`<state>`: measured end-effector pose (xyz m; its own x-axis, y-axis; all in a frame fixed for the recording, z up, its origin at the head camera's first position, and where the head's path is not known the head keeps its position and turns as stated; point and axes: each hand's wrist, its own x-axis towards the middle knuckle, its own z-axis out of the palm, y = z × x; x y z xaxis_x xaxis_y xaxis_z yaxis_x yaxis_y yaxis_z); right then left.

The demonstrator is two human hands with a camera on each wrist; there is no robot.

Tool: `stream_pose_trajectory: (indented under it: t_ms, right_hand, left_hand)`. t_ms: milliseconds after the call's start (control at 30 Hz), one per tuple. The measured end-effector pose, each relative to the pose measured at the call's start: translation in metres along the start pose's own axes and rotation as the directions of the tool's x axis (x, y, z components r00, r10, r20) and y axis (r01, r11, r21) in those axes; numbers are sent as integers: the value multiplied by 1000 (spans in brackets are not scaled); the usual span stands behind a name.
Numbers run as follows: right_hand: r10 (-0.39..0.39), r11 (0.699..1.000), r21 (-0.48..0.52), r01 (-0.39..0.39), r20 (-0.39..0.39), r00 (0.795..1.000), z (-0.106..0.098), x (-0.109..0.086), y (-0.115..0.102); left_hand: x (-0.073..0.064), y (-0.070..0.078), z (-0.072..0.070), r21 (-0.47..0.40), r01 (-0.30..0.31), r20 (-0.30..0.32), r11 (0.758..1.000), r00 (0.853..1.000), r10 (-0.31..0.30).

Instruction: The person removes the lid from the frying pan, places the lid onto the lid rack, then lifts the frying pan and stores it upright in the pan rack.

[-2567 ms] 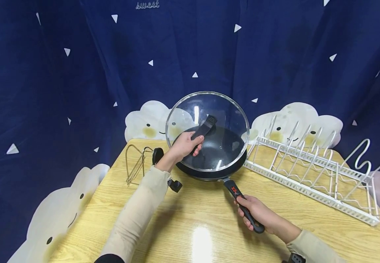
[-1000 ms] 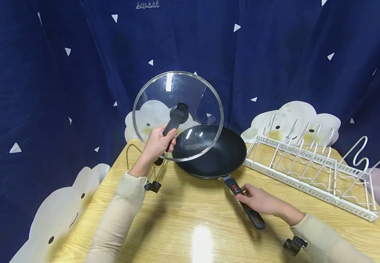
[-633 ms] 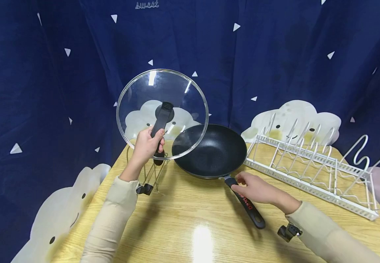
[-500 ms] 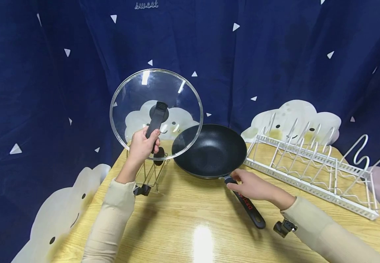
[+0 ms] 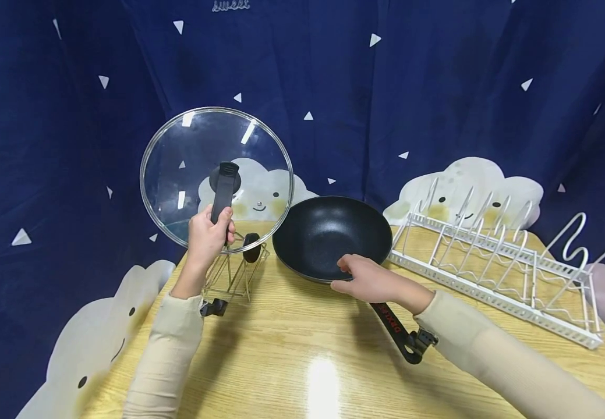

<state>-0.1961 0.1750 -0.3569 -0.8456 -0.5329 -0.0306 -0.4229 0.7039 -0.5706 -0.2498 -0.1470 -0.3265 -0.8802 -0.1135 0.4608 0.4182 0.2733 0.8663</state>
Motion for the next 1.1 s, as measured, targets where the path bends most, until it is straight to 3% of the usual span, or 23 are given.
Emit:
stream_pose_trajectory:
  t_ms: [167,367,533,800,1100]
  right_hand:
    - [6,1000,-12,-6,17,1000,0,14,-8]
    - [-23,1000,-16,23,13,1000,2,29,-17]
    - [-14,1000,-11,14,12,1000,8,45,-23]
    - [-18,999,-40,18,6,1000,22,72,-33]
    - [-55,990,-130,50,-37,998,41,100,-43]
  left_hand:
    - [-4,8,-7,50,17,-41,999,999,-15]
    - [-2,-5,-15,114,-53,-100,992,993,65]
    - [-2,-8,-19,180,-70,-144,981,985,97]
    - [-2,-8,-26,259,-105,-171,960,973,152]
    - [-4,-13,-27,313,-102,-191,944,967,168]
